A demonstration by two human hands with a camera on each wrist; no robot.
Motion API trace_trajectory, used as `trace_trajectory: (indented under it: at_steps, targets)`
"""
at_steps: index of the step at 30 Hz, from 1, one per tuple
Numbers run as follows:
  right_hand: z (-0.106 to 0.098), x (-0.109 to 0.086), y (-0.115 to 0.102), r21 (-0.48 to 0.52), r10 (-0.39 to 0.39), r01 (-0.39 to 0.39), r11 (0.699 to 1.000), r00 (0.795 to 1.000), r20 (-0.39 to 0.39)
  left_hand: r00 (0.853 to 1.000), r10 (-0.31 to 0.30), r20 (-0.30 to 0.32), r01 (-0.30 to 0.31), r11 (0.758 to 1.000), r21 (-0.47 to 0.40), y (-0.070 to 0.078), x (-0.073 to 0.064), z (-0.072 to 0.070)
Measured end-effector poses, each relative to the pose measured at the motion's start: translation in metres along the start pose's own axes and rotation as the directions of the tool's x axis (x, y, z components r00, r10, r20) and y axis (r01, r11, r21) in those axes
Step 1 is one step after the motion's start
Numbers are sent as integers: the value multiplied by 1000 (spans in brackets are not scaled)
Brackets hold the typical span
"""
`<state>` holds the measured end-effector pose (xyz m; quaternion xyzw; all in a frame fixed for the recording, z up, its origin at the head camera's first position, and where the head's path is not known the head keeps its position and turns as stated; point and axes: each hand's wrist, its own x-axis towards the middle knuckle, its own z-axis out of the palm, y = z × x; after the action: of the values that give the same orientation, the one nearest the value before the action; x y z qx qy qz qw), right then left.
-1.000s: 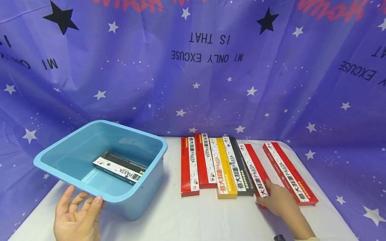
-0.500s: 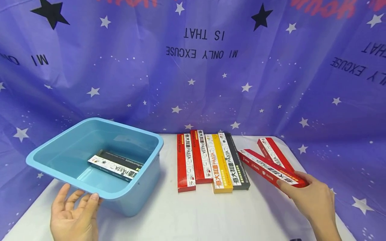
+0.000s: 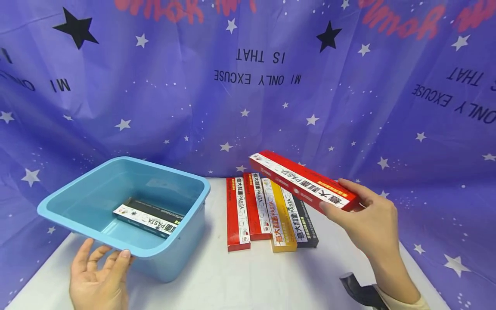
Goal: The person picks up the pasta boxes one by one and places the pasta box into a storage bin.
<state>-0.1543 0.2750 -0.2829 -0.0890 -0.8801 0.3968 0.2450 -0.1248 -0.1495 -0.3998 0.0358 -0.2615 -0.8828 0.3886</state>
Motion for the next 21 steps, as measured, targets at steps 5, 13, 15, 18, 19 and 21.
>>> trace_trajectory:
  at_steps: [5,13,15,18,19,21]
  targets:
    - [36,-8,-55,245,-207,174,954,971,118,1000,-26,10,25,998,50,2,-1,0]
    - [100,-26,-110,468,-346,162,868,875,338,999,-52,9,51,993,109,3,-3,2]
    - [119,-32,-121,481,-372,167,861,851,371,998,-50,26,47,995,87,4,-3,3]
    - [146,-42,-136,452,-376,171,876,829,415,998,-43,49,40,997,59,5,-3,3]
    - [155,-45,-141,437,-381,182,881,821,425,998,-38,49,35,997,71,5,-3,3]
    - [172,-52,-150,391,-393,220,894,805,446,998,-27,48,23,996,91,7,-3,3]
